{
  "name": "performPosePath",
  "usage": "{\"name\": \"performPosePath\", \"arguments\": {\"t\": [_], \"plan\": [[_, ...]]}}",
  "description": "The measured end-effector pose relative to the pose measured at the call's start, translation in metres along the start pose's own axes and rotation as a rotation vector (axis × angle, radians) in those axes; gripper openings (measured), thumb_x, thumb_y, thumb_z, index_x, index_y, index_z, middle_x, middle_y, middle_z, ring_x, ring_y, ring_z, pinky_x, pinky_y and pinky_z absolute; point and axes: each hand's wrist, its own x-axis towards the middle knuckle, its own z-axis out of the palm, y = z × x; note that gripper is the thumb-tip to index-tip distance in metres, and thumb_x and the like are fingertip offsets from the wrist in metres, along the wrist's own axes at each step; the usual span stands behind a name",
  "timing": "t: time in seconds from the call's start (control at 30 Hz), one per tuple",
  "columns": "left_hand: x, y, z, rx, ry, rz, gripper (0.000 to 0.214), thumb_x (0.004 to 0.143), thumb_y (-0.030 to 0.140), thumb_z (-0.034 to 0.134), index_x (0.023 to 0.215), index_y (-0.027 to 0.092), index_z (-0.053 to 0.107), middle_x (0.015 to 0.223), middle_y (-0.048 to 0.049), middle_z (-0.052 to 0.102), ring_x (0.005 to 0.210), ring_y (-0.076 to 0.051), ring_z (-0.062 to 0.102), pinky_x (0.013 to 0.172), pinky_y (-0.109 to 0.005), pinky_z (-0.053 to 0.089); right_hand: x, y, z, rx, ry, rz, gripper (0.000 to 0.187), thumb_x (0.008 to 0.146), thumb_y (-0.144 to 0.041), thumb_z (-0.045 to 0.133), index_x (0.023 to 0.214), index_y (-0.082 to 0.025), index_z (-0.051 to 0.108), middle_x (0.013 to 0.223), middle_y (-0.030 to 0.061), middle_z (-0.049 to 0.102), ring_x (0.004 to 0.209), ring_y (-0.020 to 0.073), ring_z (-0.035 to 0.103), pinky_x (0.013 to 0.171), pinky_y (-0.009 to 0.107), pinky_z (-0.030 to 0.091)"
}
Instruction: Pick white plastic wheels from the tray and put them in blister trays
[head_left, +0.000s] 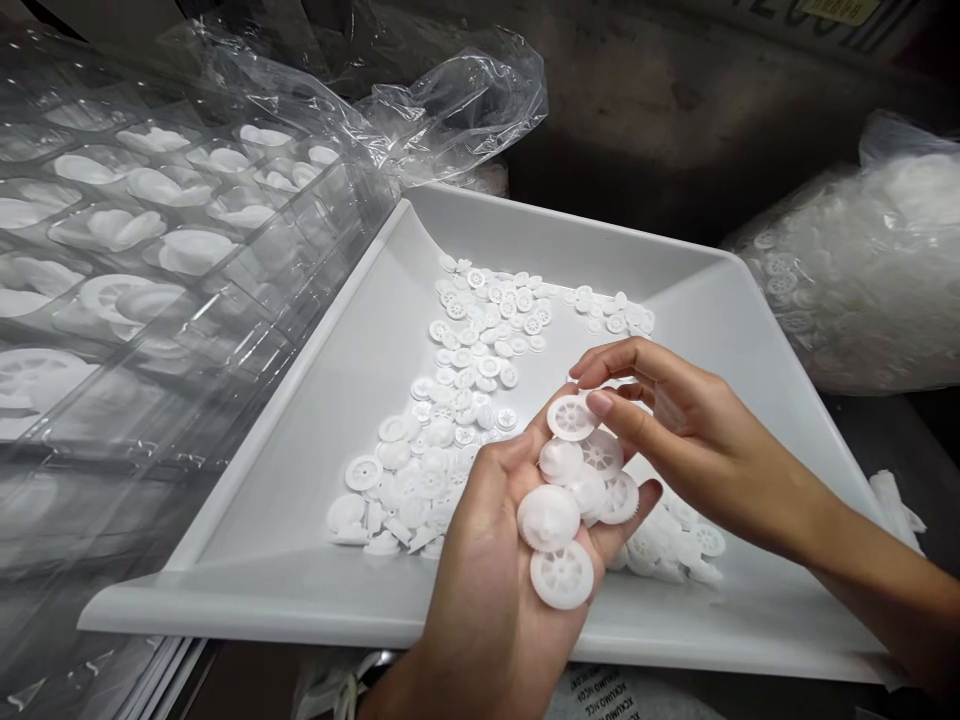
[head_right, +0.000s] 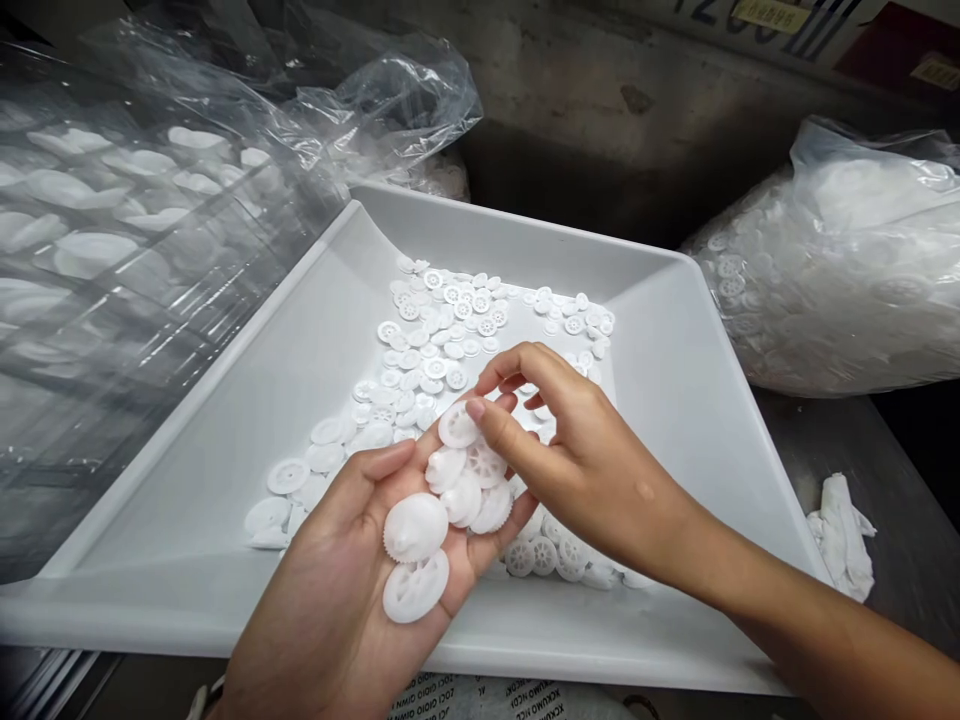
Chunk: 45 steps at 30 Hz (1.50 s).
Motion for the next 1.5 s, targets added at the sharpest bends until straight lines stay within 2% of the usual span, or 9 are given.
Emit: {"name": "performPosePath", "arguments": {"t": [0.17,0.23,0.4,0.63,0.8,1.07,1.37,1.5], "plan": [[-0.001,0.002,0.0,-0.05,-0.012,0.037,0.035,0.093,0.028,0.043,0.119,0.017,0.063,0.118,-0.0101,0.067,0.119,-0.025,0.058,0.097,-0.038,0.051,-0.004,-0.002,-0.009,-0.169,-0.096,-0.043,0.023,0.091,-0.038,0.061,0.111,-0.028,0.054,0.116,0.0008,0.057,0.107,0.0198,0.054,0.086,0.031,0.052],[0.0,0.002,0.0,-0.064,-0.026,0.038,0.038,0.093,0.027,0.04,0.123,0.015,0.061,0.12,-0.0118,0.065,0.117,-0.025,0.059,0.094,-0.036,0.053,-0.006,-0.003,-0.013,-0.231,-0.126,-0.047,0.025,0.09,-0.037,0.062,0.112,-0.029,0.053,0.117,0.0001,0.056,0.108,0.0199,0.054,0.09,0.033,0.05],[0.0,0.003,-0.002,-0.044,-0.025,0.04,0.041,0.093,0.027,0.039,0.127,0.015,0.057,0.124,-0.0126,0.063,0.118,-0.028,0.058,0.084,-0.035,0.057,-0.009,-0.007,-0.016,-0.28,-0.131,-0.092,0.022,0.088,-0.036,0.064,0.108,-0.029,0.057,0.119,0.0002,0.056,0.107,0.0197,0.054,0.086,0.031,0.052],[-0.002,0.001,0.001,-0.026,-0.066,0.045,0.041,0.093,0.027,0.037,0.127,0.016,0.058,0.12,-0.0113,0.065,0.115,-0.026,0.06,0.086,-0.033,0.056,-0.01,-0.009,-0.01,-0.223,-0.082,-0.098,0.025,0.089,-0.039,0.063,0.112,-0.03,0.057,0.117,0.0,0.057,0.11,0.0201,0.054,0.089,0.031,0.051],[-0.001,0.002,-0.001,-0.012,-0.048,0.021,0.042,0.093,0.03,0.038,0.126,0.016,0.059,0.118,-0.0104,0.066,0.117,-0.025,0.059,0.093,-0.035,0.053,-0.008,-0.008,-0.008,-0.205,-0.057,-0.135,0.029,0.088,-0.034,0.066,0.115,-0.03,0.056,0.119,0.0,0.056,0.112,0.0207,0.053,0.093,0.032,0.05],[-0.003,0.001,-0.003,-0.016,-0.039,0.011,0.04,0.091,0.03,0.04,0.122,0.02,0.063,0.122,-0.0076,0.065,0.123,-0.026,0.054,0.105,-0.041,0.044,-0.006,-0.007,-0.008,-0.164,-0.06,-0.168,0.024,0.088,-0.028,0.066,0.11,-0.031,0.06,0.119,-0.0007,0.056,0.113,0.0196,0.052,0.095,0.031,0.049],[-0.001,0.002,-0.006,-0.098,-0.084,-0.02,0.042,0.09,0.027,0.04,0.126,0.018,0.06,0.117,-0.0087,0.068,0.117,-0.024,0.059,0.105,-0.039,0.044,-0.006,-0.006,-0.011,-0.056,-0.113,-0.058,0.028,0.087,-0.031,0.068,0.112,-0.03,0.056,0.116,-0.0003,0.056,0.11,0.0195,0.054,0.091,0.031,0.051],[-0.001,0.004,-0.009,-0.125,-0.065,-0.036,0.045,0.09,0.028,0.04,0.131,0.016,0.056,0.122,-0.0101,0.065,0.122,-0.025,0.055,0.106,-0.038,0.043,-0.003,-0.003,-0.014,-0.026,-0.151,-0.01,0.028,0.086,-0.034,0.069,0.107,-0.028,0.054,0.114,0.0006,0.057,0.111,0.02,0.053,0.092,0.031,0.049]]}}
